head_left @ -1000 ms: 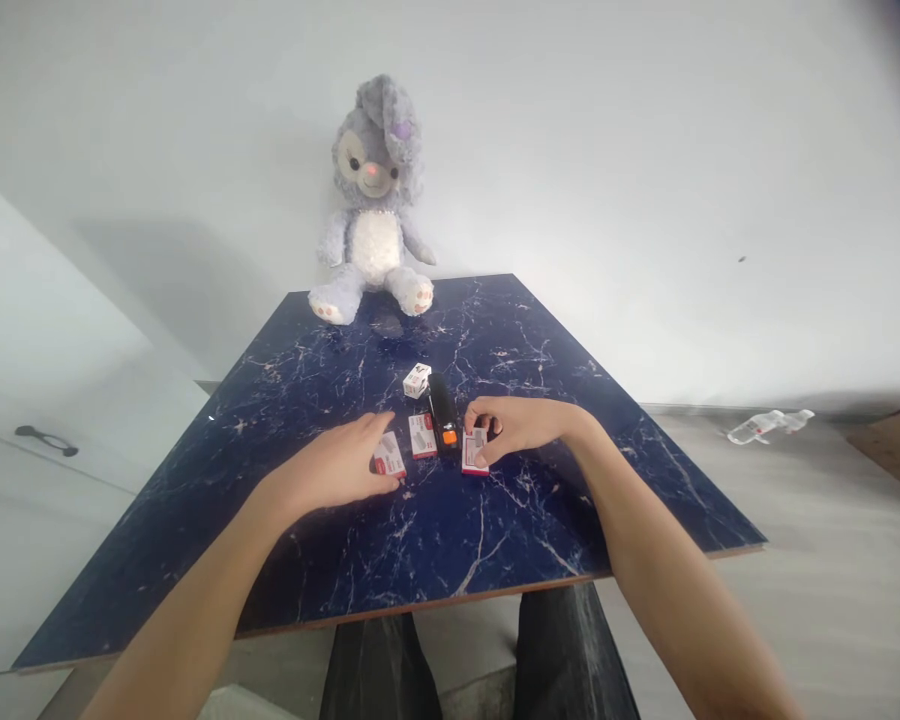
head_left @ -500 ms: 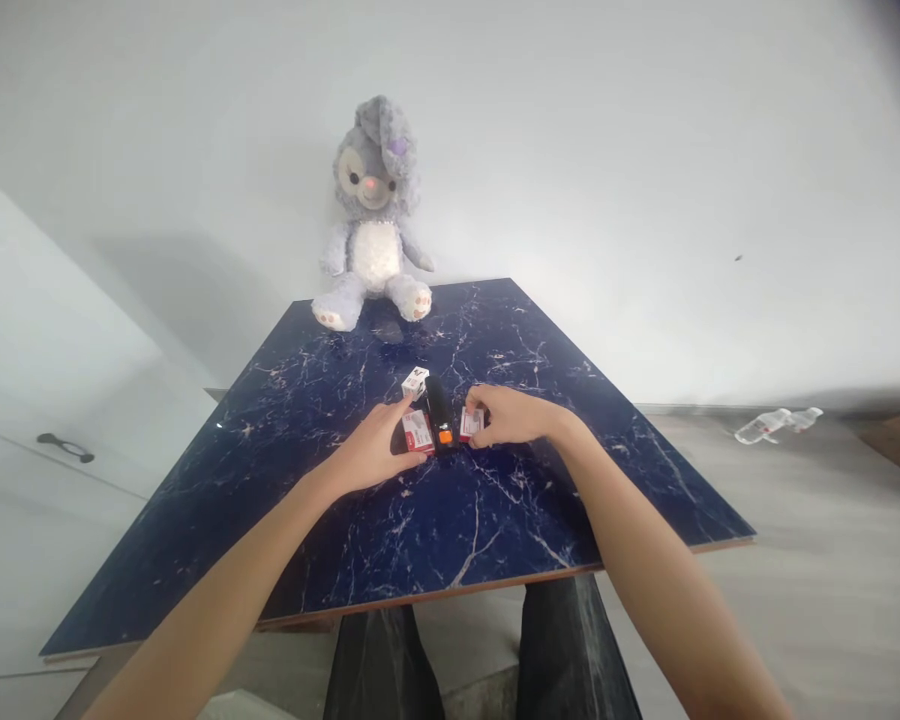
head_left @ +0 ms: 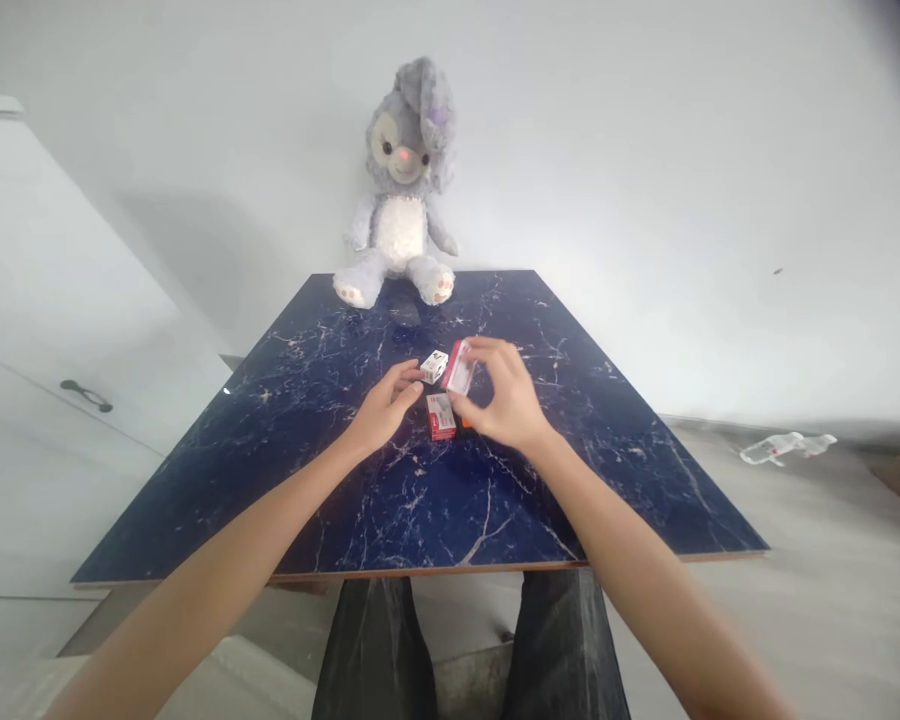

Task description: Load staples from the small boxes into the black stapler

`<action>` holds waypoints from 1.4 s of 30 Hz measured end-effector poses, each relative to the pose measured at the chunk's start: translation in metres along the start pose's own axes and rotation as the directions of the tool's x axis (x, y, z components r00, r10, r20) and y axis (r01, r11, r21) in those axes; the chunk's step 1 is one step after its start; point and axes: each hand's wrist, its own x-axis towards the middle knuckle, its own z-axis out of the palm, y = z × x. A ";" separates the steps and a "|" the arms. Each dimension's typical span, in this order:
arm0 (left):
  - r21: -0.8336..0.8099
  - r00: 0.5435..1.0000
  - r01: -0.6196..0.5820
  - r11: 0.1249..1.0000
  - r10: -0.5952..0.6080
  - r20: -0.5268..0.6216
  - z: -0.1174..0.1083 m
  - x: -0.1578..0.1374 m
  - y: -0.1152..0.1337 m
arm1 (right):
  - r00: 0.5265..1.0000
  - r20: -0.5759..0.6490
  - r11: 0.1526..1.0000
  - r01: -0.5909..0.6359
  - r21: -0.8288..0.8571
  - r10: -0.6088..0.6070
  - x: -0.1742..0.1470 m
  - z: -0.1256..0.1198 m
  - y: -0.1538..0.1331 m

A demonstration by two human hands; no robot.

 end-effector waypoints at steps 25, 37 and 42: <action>0.329 0.999 -0.013 0.944 0.000 0.037 -0.005 0.024 -0.009 | 0.767 -0.142 0.767 -0.570 0.294 0.625 -0.009 -0.008 0.069; 0.410 0.956 -0.258 0.875 0.171 0.237 -0.010 -0.003 0.009 | 0.859 0.293 0.836 -0.492 0.243 0.421 -0.017 0.016 0.036; 0.431 0.948 -0.235 0.871 0.107 0.300 -0.007 -0.008 0.001 | 0.846 0.260 0.820 -0.523 0.234 0.465 -0.020 0.021 0.033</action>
